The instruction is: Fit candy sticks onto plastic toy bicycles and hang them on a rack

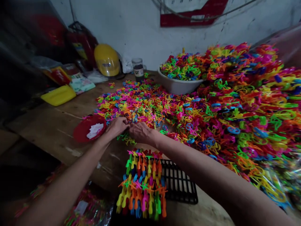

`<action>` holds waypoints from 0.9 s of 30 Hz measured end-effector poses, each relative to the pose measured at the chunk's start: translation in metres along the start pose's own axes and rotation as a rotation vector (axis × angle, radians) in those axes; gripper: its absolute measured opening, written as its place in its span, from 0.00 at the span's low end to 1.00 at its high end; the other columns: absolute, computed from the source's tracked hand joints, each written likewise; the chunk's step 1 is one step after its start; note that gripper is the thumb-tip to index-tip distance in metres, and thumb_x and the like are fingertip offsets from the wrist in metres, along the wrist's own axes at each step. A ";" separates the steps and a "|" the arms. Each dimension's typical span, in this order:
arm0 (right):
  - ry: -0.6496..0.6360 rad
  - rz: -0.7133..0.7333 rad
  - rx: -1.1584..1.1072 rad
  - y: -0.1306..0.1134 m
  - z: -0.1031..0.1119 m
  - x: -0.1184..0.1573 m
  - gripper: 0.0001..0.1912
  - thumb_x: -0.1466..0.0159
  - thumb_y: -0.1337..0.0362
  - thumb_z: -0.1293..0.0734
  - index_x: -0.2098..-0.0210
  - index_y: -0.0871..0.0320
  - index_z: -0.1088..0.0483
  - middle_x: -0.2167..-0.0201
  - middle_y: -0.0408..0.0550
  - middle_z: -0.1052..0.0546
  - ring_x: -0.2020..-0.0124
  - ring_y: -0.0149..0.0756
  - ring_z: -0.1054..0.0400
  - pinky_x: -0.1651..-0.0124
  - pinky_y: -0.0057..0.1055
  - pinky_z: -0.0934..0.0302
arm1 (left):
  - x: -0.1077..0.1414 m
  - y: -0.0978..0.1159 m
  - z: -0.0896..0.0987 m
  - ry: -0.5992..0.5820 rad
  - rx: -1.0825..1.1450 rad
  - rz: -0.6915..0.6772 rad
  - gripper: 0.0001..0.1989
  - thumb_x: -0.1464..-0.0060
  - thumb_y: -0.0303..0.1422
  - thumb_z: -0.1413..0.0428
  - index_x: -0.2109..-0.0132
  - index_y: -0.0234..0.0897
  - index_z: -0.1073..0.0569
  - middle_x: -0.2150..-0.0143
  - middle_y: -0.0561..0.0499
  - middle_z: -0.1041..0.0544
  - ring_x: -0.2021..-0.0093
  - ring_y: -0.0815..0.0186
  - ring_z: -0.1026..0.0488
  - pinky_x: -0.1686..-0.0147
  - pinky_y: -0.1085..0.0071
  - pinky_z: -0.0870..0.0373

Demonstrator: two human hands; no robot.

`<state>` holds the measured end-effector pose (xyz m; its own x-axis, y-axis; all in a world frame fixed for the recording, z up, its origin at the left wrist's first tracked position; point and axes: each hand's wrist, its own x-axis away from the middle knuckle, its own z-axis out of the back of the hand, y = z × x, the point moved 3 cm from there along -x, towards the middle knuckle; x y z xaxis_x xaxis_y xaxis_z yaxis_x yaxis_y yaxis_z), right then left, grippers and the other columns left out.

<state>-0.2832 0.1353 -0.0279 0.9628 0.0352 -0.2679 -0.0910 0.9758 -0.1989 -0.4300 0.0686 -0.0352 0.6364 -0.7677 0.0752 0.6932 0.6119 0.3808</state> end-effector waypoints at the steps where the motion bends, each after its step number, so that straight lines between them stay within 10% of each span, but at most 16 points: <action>1: -0.024 -0.001 0.000 0.002 -0.001 0.002 0.10 0.38 0.74 0.43 0.69 0.58 0.32 0.70 0.49 0.27 0.70 0.34 0.37 0.65 0.33 0.43 | -0.003 -0.001 0.003 -0.023 0.033 -0.008 0.11 0.53 0.38 0.41 0.67 0.34 0.25 0.71 0.50 0.25 0.70 0.66 0.31 0.68 0.70 0.37; 8: -0.025 -0.030 0.042 0.003 0.002 0.012 0.11 0.36 0.72 0.43 0.66 0.59 0.29 0.55 0.53 0.28 0.69 0.32 0.35 0.66 0.31 0.43 | 0.019 0.000 0.052 0.046 0.222 -0.010 0.17 0.56 0.44 0.42 0.66 0.35 0.22 0.70 0.51 0.22 0.67 0.61 0.28 0.68 0.71 0.36; 13: 0.191 -0.068 -0.197 0.021 0.050 0.030 0.10 0.36 0.64 0.40 0.60 0.56 0.27 0.55 0.48 0.28 0.66 0.29 0.34 0.66 0.26 0.44 | 0.048 0.010 0.070 0.098 0.434 0.001 0.19 0.53 0.46 0.45 0.67 0.33 0.25 0.68 0.46 0.21 0.65 0.57 0.25 0.67 0.68 0.30; 17: 0.308 -0.276 -0.419 0.024 0.069 0.094 0.09 0.38 0.65 0.38 0.63 0.61 0.28 0.72 0.43 0.29 0.72 0.27 0.38 0.68 0.24 0.46 | 0.083 0.042 0.060 -0.041 0.728 -0.014 0.18 0.51 0.45 0.45 0.64 0.32 0.28 0.65 0.43 0.21 0.66 0.59 0.23 0.67 0.67 0.25; 22: 0.369 -0.620 -0.813 -0.007 0.051 0.176 0.11 0.38 0.59 0.36 0.65 0.61 0.29 0.72 0.42 0.29 0.71 0.28 0.38 0.68 0.23 0.44 | 0.131 0.102 0.026 -0.395 1.270 0.037 0.10 0.46 0.35 0.43 0.61 0.32 0.28 0.60 0.43 0.21 0.59 0.60 0.23 0.60 0.70 0.25; 27: 0.450 -0.686 -0.848 -0.033 0.037 0.200 0.07 0.39 0.65 0.36 0.63 0.59 0.28 0.70 0.42 0.28 0.69 0.30 0.36 0.65 0.24 0.42 | 0.144 0.133 -0.004 -0.268 1.337 -0.010 0.09 0.44 0.33 0.44 0.59 0.32 0.31 0.60 0.45 0.22 0.56 0.61 0.24 0.57 0.69 0.25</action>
<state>-0.0785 0.1185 -0.0402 0.7153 -0.6857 -0.1352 0.1076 0.2992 -0.9481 -0.2450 0.0404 0.0221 0.4426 -0.8777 0.1836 -0.2535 0.0739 0.9645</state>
